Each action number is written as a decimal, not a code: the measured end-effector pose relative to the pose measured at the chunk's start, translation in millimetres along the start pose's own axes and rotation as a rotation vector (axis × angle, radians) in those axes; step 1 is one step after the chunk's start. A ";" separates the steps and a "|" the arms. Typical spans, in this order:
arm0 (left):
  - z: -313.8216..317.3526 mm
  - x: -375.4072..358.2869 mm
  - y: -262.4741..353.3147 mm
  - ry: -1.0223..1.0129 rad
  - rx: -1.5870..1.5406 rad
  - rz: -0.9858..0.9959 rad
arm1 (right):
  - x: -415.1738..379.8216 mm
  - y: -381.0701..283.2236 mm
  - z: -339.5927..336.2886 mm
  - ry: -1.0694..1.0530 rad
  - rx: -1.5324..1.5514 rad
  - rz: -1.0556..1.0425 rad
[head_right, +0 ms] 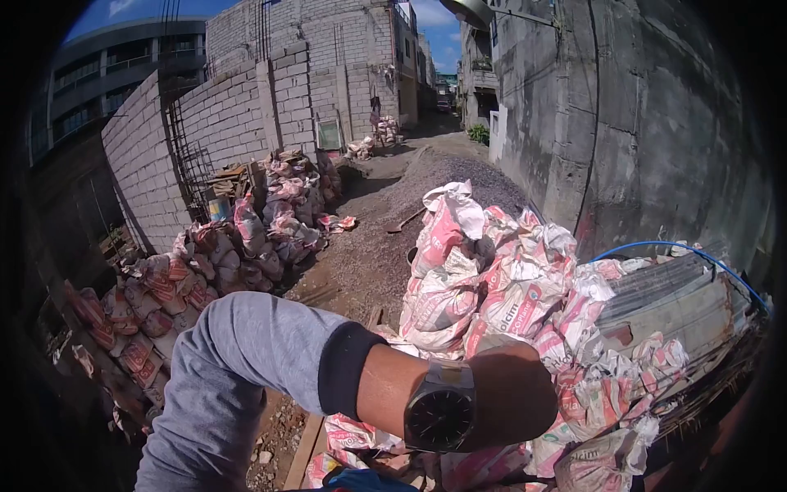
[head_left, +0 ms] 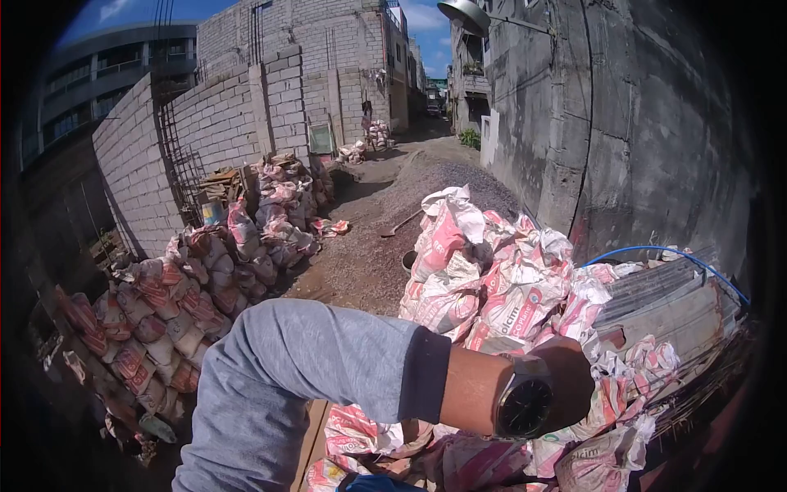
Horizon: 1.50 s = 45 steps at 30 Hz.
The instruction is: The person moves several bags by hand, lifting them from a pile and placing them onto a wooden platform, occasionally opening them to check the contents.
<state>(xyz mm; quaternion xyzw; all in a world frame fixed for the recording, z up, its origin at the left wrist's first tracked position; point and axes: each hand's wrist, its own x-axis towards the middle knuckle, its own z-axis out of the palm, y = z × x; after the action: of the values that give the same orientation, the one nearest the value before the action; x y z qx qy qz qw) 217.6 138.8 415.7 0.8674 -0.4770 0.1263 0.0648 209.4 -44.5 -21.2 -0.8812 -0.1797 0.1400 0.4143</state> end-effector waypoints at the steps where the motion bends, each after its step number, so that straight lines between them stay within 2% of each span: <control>1: 3.3 -0.5 12.6 -0.001 0.003 0.027 | -0.1 2.1 -0.6 -0.012 -0.017 0.000; 8: -51.0 22.8 77.9 0.042 0.229 0.129 | -14.5 16.1 -9.8 -0.046 -0.036 0.032; 12: -102.5 44.9 75.3 0.038 0.390 0.027 | -24.7 20.1 -16.0 -0.061 -0.040 0.051; 14: -133.2 64.2 61.4 -0.115 0.468 -0.158 | -31.6 22.8 -17.9 -0.066 -0.042 0.069; 15: -154.7 65.5 57.0 -0.414 0.556 -0.320 | -34.6 24.3 -19.4 -0.075 -0.048 0.073; 17: -156.0 66.9 31.8 -0.496 0.543 -0.415 | -44.7 29.7 -19.2 -0.089 -0.057 0.089; 23: -133.1 62.5 14.4 -0.274 0.671 -0.354 | -109.7 88.1 -35.4 -0.194 -0.153 0.139; 26: -115.1 59.8 10.6 -0.126 0.746 -0.337 | -75.4 24.3 -90.3 -0.371 -0.380 -0.047; 27: -105.4 60.4 6.1 -0.096 0.758 -0.348 | -60.3 -43.6 -118.1 -0.211 -0.543 -0.073; 28: -100.1 59.3 -1.7 -0.091 0.751 -0.391 | -47.7 -95.5 -141.7 -0.063 -0.631 -0.191; 29: -91.3 55.6 -10.6 -0.183 0.736 -0.466 | -36.6 -121.2 -147.7 0.182 -0.839 -0.500; 30: -78.6 42.9 -28.9 -0.245 0.722 -0.453 | -26.2 -161.9 -152.7 0.385 -0.877 -0.625; 31: -69.6 26.4 -36.7 -0.263 0.687 -0.579 | -16.4 -231.2 -166.1 0.277 -0.800 -0.645; 32: -39.7 -3.4 -59.5 -0.332 0.602 -0.671 | -26.8 -297.3 -169.1 0.154 -0.784 -0.754; 33: -20.2 -25.2 -75.1 -0.361 0.526 -0.710 | -48.1 -326.9 -174.7 0.161 -0.895 -0.858; 34: -6.5 -43.1 -74.5 -0.389 0.473 -0.765 | -70.2 -361.4 -176.7 0.094 -0.853 -0.848; 35: 10.1 -65.4 -79.3 -0.435 0.395 -0.822 | -85.1 -388.8 -179.9 -0.112 -0.907 -0.903; 39: 66.3 -170.8 -70.1 -0.641 0.137 -1.015 | -99.7 -415.7 -175.6 -0.246 -0.852 -1.131; 42: 107.1 -265.1 -13.9 -0.888 -0.099 -1.166 | -96.9 -416.6 -172.7 -0.303 -0.856 -1.144; 43: 102.7 -248.2 10.7 -0.942 -0.172 -1.190 | -95.5 -418.4 -170.7 -0.344 -0.855 -1.135; 45: 156.1 -350.3 27.7 -0.983 -0.264 -1.247 | -101.8 -427.3 -165.9 -0.410 -0.891 -1.129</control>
<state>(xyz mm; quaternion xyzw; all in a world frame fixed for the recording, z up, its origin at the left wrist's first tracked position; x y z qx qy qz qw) 39.0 371.7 167.3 0.9155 0.1103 -0.3868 0.0081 98.1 51.7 424.6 -0.6957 -0.7180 -0.0187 -0.0148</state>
